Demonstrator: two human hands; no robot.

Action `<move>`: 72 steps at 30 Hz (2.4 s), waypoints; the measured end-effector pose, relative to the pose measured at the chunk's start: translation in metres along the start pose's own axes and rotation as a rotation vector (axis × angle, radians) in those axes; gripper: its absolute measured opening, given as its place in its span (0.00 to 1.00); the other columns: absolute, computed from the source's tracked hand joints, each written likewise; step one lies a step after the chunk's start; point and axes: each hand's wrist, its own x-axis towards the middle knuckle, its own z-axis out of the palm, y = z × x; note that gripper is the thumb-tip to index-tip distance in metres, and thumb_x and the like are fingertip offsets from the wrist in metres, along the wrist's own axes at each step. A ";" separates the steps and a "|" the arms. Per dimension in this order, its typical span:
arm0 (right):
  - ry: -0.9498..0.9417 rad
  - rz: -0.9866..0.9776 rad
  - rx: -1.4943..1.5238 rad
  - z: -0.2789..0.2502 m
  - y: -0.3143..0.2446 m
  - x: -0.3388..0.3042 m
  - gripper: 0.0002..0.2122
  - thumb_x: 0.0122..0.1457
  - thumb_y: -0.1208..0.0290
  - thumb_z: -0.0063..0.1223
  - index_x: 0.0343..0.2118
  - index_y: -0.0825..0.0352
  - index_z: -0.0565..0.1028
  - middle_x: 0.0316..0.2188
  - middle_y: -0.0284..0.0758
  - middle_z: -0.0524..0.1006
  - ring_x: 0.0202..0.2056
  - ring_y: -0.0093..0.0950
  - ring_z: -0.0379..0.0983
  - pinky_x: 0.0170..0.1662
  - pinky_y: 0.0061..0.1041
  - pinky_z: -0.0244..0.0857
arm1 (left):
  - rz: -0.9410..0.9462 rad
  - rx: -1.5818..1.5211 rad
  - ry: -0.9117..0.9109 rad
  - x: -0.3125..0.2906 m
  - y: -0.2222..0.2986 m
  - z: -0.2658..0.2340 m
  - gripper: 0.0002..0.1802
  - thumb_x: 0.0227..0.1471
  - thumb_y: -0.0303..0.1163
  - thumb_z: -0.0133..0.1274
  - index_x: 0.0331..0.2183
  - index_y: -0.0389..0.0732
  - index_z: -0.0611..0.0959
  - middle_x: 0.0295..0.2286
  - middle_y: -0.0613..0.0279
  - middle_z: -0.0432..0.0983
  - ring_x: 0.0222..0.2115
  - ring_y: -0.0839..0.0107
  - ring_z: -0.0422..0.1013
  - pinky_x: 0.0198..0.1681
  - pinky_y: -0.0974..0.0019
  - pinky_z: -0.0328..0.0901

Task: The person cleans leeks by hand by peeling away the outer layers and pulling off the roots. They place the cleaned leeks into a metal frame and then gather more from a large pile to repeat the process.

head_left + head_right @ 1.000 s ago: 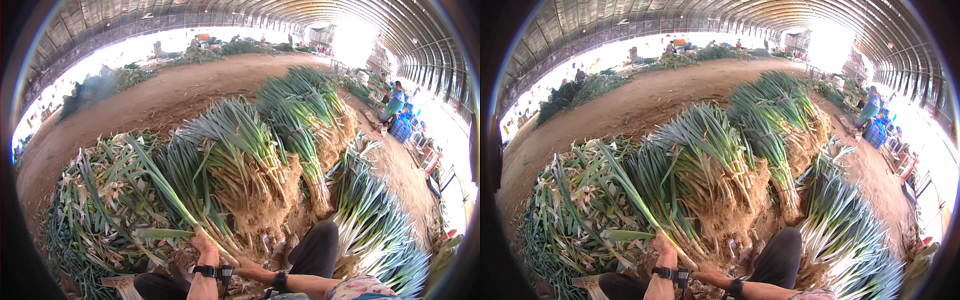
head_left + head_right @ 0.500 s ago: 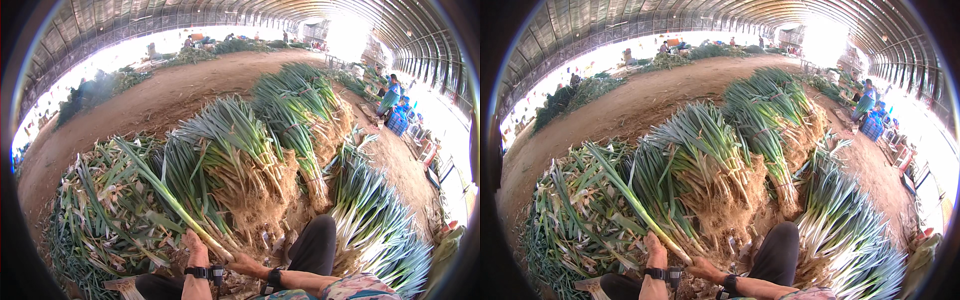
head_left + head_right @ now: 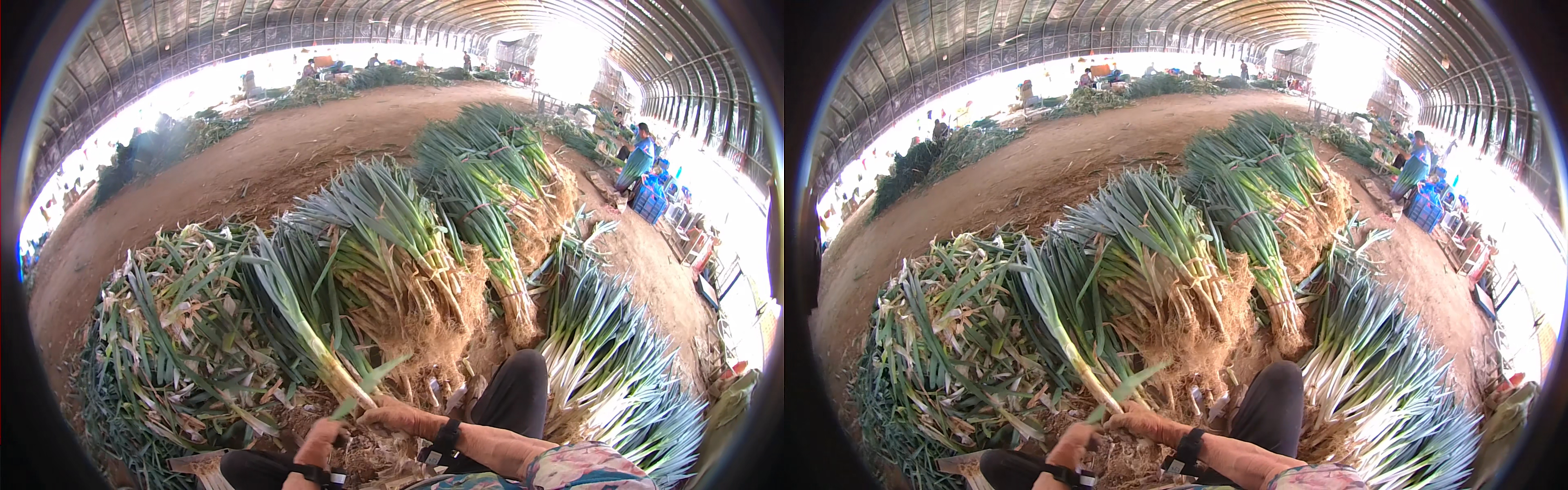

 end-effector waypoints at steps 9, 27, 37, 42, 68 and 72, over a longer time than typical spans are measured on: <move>-0.131 0.007 -0.201 0.031 0.003 -0.008 0.11 0.51 0.64 0.57 0.34 0.65 0.74 0.22 0.26 0.70 0.23 0.17 0.65 0.26 0.19 0.59 | 0.402 0.079 1.219 0.028 -0.028 -0.173 0.26 0.49 0.38 0.57 0.49 0.38 0.72 0.36 0.56 0.74 0.34 0.64 0.73 0.27 0.61 0.67; 0.208 -0.303 -1.139 0.011 0.050 -0.012 0.14 0.52 0.63 0.54 0.36 0.67 0.70 0.22 0.46 0.74 0.28 0.46 0.74 0.32 0.42 0.66 | 0.591 -0.444 0.473 -0.063 0.146 -0.072 0.22 0.46 0.42 0.61 0.43 0.50 0.75 0.31 0.71 0.72 0.26 0.77 0.68 0.19 0.72 0.58; 0.129 -0.051 -1.229 0.006 0.066 0.030 0.20 0.57 0.51 0.49 0.40 0.66 0.68 0.28 0.49 0.74 0.33 0.46 0.73 0.36 0.42 0.65 | 0.643 -0.437 0.392 -0.070 0.145 -0.085 0.18 0.44 0.39 0.61 0.37 0.40 0.79 0.28 0.67 0.73 0.24 0.76 0.68 0.20 0.73 0.59; 0.074 -0.224 -0.771 0.023 0.027 0.079 0.24 0.61 0.51 0.44 0.51 0.67 0.68 0.34 0.43 0.76 0.38 0.34 0.73 0.41 0.32 0.65 | 0.603 -0.247 0.327 -0.066 0.138 -0.067 0.22 0.40 0.34 0.64 0.38 0.31 0.81 0.35 0.55 0.78 0.34 0.65 0.72 0.42 0.65 0.63; 0.064 -0.159 -0.700 0.088 -0.031 0.116 0.20 0.54 0.61 0.46 0.43 0.72 0.71 0.33 0.35 0.75 0.34 0.24 0.70 0.36 0.26 0.66 | 0.887 -0.143 0.351 -0.092 0.110 -0.055 0.13 0.48 0.28 0.62 0.36 0.33 0.81 0.31 0.62 0.79 0.29 0.74 0.72 0.34 0.68 0.67; 0.180 -0.204 -0.794 0.091 -0.020 0.128 0.19 0.53 0.63 0.48 0.42 0.74 0.71 0.31 0.40 0.76 0.32 0.25 0.70 0.37 0.27 0.65 | 0.929 -0.093 0.396 -0.102 0.113 -0.055 0.14 0.46 0.29 0.63 0.35 0.33 0.82 0.31 0.63 0.80 0.30 0.75 0.72 0.35 0.69 0.67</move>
